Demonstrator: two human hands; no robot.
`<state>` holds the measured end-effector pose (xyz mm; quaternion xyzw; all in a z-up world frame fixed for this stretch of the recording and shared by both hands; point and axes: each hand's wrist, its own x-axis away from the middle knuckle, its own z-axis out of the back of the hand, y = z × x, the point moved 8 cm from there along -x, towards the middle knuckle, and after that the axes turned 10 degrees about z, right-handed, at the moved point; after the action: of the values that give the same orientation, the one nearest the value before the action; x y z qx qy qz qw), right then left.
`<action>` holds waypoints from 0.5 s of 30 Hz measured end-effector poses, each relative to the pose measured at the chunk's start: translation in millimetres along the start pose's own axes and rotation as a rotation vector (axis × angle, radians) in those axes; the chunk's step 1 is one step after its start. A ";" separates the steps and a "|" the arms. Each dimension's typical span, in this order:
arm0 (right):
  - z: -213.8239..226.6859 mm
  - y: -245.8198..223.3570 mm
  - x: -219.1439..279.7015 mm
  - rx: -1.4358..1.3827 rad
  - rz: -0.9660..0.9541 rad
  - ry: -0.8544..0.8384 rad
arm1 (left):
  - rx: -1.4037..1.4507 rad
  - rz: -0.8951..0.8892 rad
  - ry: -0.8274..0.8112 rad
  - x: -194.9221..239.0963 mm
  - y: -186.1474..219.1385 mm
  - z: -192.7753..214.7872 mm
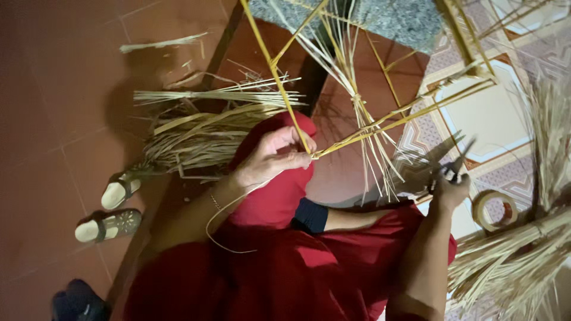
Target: The person sits on the floor and weaves dried palm leaves into a rectangular basket frame. They thread the leaves through the frame, tie them with thin strips, and trim excess material using scissors.
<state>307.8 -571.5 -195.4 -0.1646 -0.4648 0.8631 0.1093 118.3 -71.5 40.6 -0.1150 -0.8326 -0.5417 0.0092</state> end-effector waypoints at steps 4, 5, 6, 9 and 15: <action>-5.8 -12.3 1.3 0.482 0.225 -0.124 | 0.059 -0.037 -0.006 1.5 -7.1 3.9; -6.1 -7.7 3.2 0.502 0.180 -0.132 | 0.065 -0.030 0.004 4.7 -10.7 8.4; -5.4 -3.9 4.7 0.523 0.136 -0.140 | 0.074 -0.023 0.013 7.9 -14.8 13.6; -9.5 -0.6 12.6 0.611 0.080 -0.242 | 0.127 -0.083 0.031 17.2 -17.3 32.4; -13.4 -25.2 26.6 0.725 -0.030 -0.425 | 0.108 -0.017 0.235 35.7 -19.0 75.8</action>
<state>289.4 -538.5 -185.9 0.0731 -0.1456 0.9838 0.0743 88.0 -3.9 -2.8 -0.0431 -0.8547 -0.5058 0.1083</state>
